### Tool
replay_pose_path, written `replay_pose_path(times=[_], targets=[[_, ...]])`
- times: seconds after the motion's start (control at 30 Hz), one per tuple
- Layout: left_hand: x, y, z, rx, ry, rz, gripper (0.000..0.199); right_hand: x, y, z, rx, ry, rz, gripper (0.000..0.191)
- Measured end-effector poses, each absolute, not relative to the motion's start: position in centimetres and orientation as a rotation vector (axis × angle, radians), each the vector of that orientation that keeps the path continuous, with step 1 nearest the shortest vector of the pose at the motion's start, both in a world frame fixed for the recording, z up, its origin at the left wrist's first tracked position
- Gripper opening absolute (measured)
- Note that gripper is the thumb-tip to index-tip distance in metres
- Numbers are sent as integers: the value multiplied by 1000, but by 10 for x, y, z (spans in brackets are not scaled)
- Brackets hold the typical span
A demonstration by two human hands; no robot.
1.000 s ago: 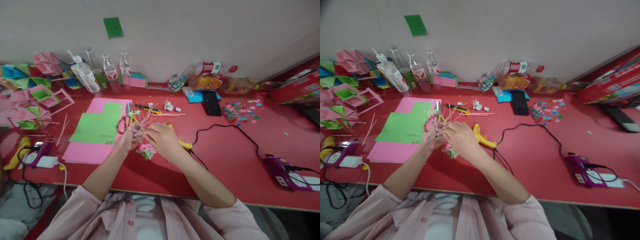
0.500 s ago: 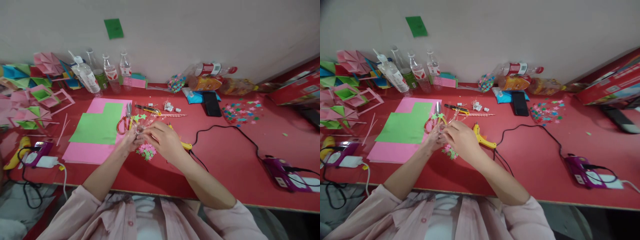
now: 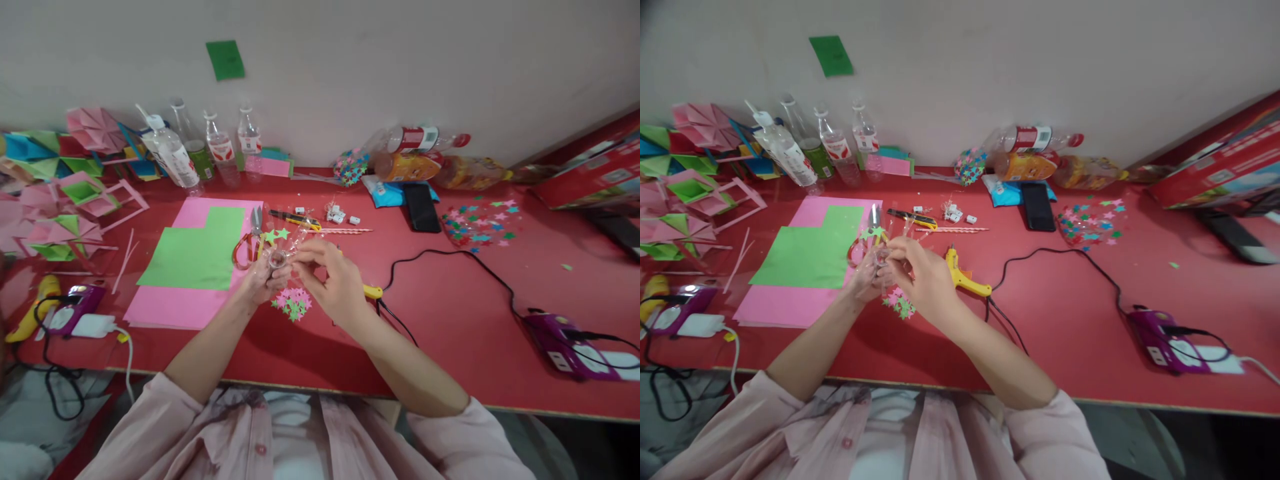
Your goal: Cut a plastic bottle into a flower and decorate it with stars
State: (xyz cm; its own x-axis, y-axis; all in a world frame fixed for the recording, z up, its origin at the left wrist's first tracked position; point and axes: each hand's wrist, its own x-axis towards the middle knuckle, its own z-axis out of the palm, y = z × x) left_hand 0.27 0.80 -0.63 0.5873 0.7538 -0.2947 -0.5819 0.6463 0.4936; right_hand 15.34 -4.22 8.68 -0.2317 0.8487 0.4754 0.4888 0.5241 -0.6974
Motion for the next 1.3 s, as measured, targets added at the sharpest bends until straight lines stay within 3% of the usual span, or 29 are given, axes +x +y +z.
replay_pose_path(times=[0.27,0.6,0.97,1.3], targets=[[4,8,-3,365,537,799,41,155,-37,78,-958,-1989,203,22],[6,7,2,259,596,798,44,155,-43,84,-984,-2005,286,14],[9,9,5,215,598,771,47,156,-45,84,-889,-2101,87,19],[10,7,2,266,616,815,44,153,-42,84,-907,-2003,287,16]])
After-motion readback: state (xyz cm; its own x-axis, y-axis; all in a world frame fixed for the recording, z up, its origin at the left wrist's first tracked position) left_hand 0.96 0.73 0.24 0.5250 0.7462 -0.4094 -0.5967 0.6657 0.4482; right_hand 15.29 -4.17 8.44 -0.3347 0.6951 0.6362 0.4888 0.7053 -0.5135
